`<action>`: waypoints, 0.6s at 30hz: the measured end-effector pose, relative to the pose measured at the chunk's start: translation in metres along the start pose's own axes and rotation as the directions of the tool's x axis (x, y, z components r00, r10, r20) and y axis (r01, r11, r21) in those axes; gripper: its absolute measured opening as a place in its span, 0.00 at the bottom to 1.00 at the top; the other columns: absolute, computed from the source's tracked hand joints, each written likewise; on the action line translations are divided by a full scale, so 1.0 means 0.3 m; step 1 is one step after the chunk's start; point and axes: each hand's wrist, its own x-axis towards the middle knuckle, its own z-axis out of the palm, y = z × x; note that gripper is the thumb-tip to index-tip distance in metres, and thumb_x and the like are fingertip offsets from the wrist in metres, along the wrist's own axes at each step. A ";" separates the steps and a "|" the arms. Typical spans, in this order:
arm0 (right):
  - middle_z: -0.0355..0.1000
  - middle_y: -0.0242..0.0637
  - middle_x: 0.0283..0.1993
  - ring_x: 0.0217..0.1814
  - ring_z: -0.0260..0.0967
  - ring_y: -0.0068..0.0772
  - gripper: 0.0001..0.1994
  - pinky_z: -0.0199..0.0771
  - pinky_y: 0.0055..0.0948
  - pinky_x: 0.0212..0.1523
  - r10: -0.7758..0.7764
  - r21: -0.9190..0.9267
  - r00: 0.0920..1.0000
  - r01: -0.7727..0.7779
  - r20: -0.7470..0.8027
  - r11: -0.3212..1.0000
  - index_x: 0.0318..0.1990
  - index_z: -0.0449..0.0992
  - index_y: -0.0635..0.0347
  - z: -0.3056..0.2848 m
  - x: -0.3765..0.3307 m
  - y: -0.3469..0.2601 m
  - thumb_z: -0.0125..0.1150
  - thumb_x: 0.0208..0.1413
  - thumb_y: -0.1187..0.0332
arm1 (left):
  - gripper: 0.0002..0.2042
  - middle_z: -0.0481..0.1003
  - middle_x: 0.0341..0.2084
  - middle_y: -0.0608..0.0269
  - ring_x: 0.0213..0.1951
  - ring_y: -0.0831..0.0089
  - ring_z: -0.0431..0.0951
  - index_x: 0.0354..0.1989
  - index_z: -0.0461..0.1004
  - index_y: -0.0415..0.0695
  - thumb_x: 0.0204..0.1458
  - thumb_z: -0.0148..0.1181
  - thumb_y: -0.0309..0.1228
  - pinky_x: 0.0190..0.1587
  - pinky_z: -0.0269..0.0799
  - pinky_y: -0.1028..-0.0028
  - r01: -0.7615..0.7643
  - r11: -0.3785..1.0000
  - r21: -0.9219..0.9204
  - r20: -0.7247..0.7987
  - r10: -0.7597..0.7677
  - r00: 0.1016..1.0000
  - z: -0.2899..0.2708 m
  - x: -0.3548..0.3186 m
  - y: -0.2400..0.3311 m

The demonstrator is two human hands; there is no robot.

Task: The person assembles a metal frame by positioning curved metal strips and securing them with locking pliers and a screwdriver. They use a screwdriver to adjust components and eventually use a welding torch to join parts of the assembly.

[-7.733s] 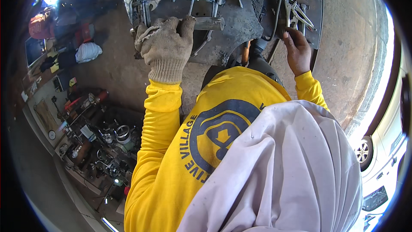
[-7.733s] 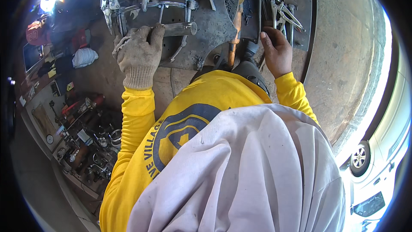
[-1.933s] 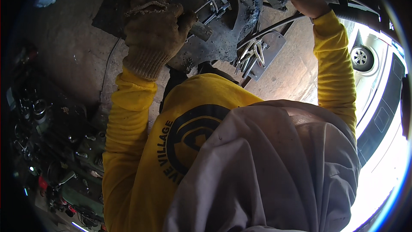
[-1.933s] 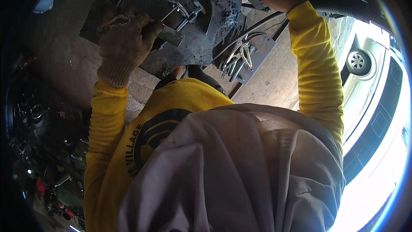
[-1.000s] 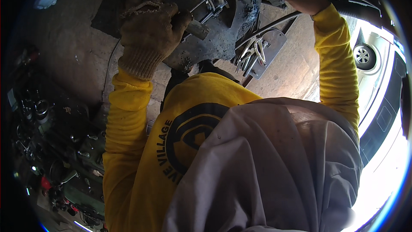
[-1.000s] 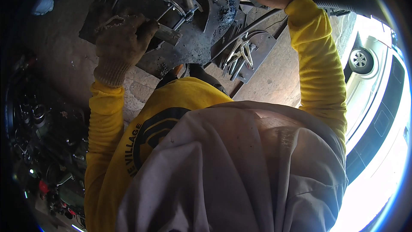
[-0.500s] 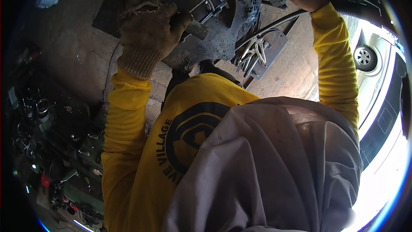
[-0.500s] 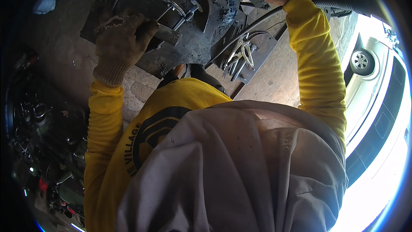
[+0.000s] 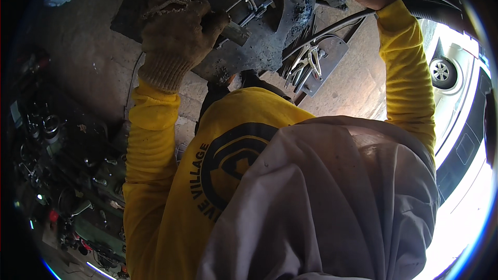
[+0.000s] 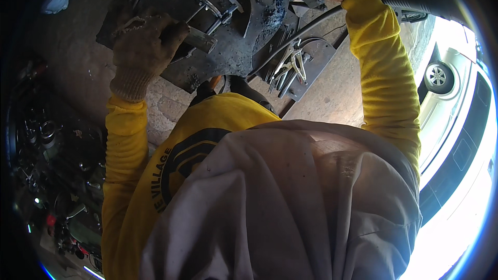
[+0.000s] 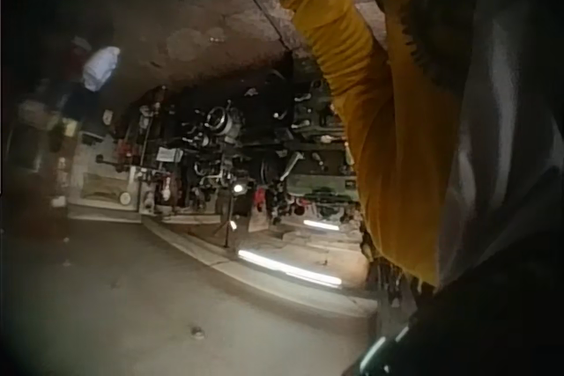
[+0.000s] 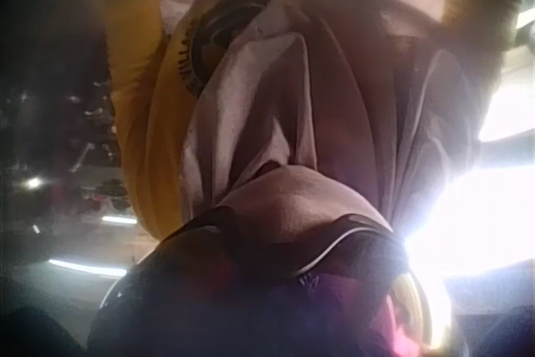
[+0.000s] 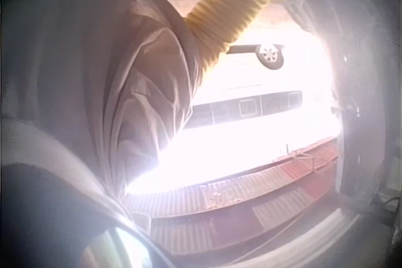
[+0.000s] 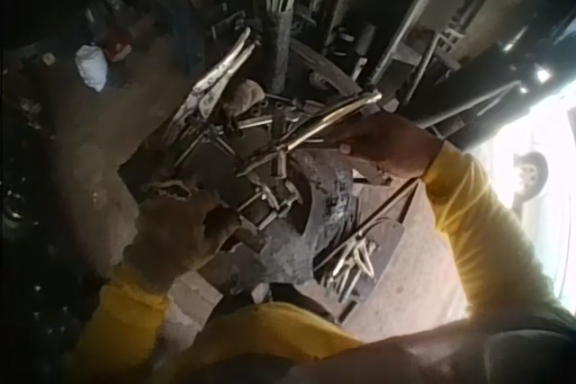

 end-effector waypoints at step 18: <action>0.82 0.42 0.43 0.37 0.76 0.32 0.16 0.77 0.34 0.43 -0.114 -0.046 0.992 0.111 -0.062 0.993 0.59 0.80 0.56 -0.009 -0.004 -0.007 0.59 0.69 0.61 | 0.06 0.81 0.35 0.80 0.27 0.78 0.82 0.39 0.85 0.67 0.53 0.68 0.40 0.26 0.78 0.75 -0.167 0.968 0.188 0.063 0.157 0.986 0.043 -0.022 -0.058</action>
